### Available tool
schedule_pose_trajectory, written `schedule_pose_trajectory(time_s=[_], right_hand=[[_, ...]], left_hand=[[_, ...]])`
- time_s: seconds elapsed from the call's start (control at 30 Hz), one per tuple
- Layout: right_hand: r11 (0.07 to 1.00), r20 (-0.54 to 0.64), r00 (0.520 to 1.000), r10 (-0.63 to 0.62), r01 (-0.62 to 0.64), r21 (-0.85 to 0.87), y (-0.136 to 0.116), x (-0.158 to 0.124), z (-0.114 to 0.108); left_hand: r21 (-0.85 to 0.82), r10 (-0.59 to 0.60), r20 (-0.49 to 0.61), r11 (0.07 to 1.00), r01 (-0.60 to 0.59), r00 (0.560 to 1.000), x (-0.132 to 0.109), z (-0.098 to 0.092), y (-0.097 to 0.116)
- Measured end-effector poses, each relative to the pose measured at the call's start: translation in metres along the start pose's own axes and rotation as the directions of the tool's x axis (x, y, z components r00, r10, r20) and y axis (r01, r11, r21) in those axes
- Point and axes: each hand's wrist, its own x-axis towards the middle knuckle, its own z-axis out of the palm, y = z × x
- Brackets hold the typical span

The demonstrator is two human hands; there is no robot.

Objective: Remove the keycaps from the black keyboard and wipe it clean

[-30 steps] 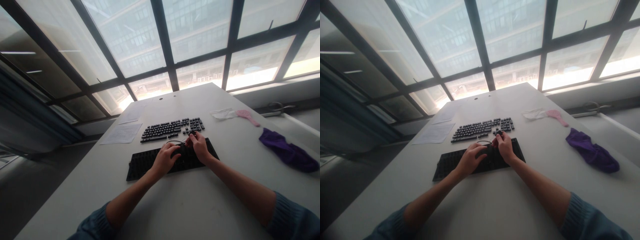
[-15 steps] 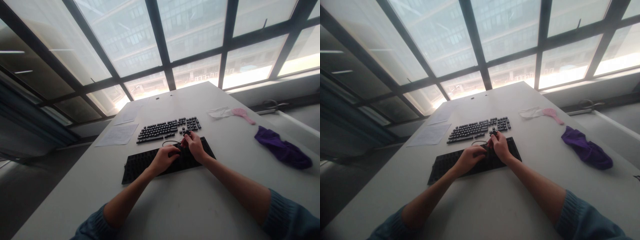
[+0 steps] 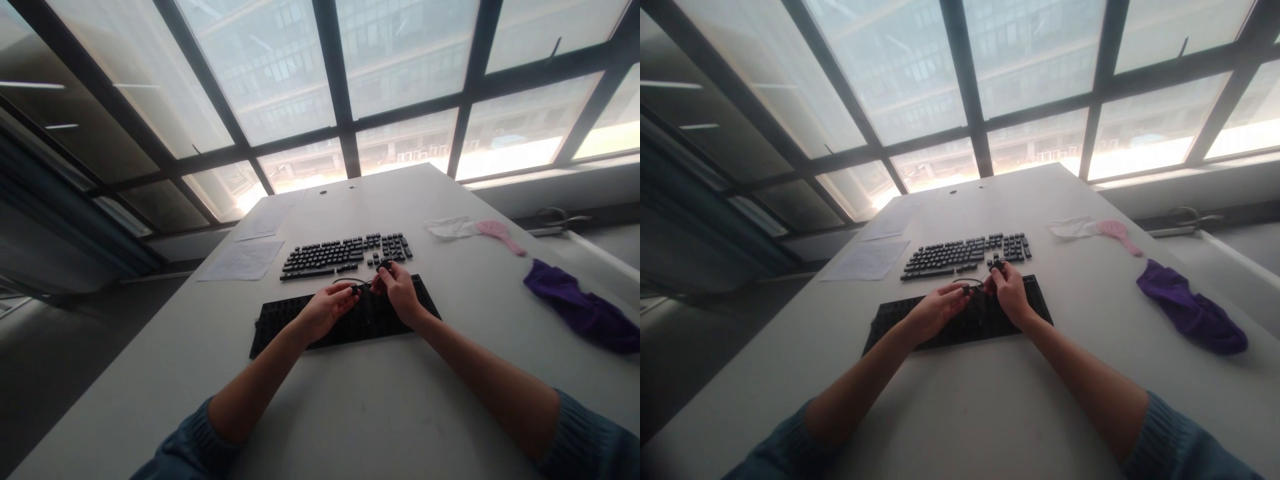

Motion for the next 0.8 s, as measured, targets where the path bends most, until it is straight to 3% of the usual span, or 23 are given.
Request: schedule_pose_trajectory(time_s=[0.27, 0.53, 0.8], right_hand=[[1.0, 0.013, 1.0, 0.008, -0.008, 0.002, 0.001, 0.0, 0.0], [1.0, 0.015, 1.0, 0.01, -0.01, 0.009, 0.002, 0.001, 0.0], [1.0, 0.016, 1.0, 0.013, -0.013, -0.003, -0.003, -0.001, 0.001]], left_hand=[[-0.058, 0.074, 0.015, 0.996, -0.073, 0.997, 0.003, -0.003, -0.001], [-0.269, 0.001, 0.059, 0.963, 0.015, 0.998, -0.004, 0.002, 0.008], [-0.304, 0.017, 0.084, 0.953, 0.01, 0.996, -0.003, 0.004, 0.003]])
